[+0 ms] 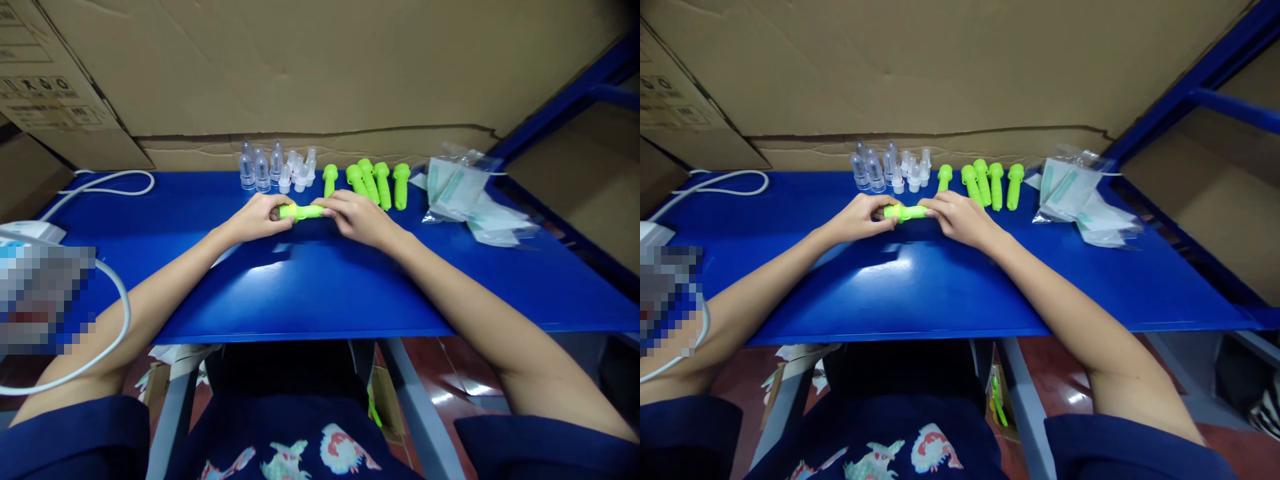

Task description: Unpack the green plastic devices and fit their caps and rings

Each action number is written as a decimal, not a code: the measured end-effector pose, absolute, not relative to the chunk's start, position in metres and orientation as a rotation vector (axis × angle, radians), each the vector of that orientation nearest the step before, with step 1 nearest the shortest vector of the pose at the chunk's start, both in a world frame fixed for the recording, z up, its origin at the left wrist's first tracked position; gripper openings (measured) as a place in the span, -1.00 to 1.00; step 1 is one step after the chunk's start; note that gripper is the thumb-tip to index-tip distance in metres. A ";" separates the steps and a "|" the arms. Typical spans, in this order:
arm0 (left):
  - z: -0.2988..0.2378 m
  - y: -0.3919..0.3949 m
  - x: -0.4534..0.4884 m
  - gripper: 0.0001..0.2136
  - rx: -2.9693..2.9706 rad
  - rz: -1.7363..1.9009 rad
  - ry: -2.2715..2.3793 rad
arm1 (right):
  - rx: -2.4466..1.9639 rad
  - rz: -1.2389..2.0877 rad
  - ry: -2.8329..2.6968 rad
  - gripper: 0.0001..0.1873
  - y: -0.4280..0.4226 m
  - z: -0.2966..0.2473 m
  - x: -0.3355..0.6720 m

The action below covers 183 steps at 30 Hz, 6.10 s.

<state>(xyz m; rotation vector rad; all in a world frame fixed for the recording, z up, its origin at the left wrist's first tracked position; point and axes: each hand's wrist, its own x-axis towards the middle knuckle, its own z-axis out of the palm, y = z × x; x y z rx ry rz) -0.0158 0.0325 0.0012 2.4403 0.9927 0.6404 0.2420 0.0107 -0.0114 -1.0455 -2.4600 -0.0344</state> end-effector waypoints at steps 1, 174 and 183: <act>0.001 0.033 -0.015 -0.61 2.476 0.639 1.013 | -1.077 -0.088 -2.470 -0.56 0.008 -0.011 0.240; -0.009 0.044 -0.021 -0.48 3.060 1.050 1.164 | -0.731 0.584 -1.852 -0.36 -0.006 -0.024 0.189; -0.011 0.047 -0.021 -0.40 3.040 1.036 1.143 | -0.727 0.803 -1.776 -0.31 -0.004 -0.019 0.187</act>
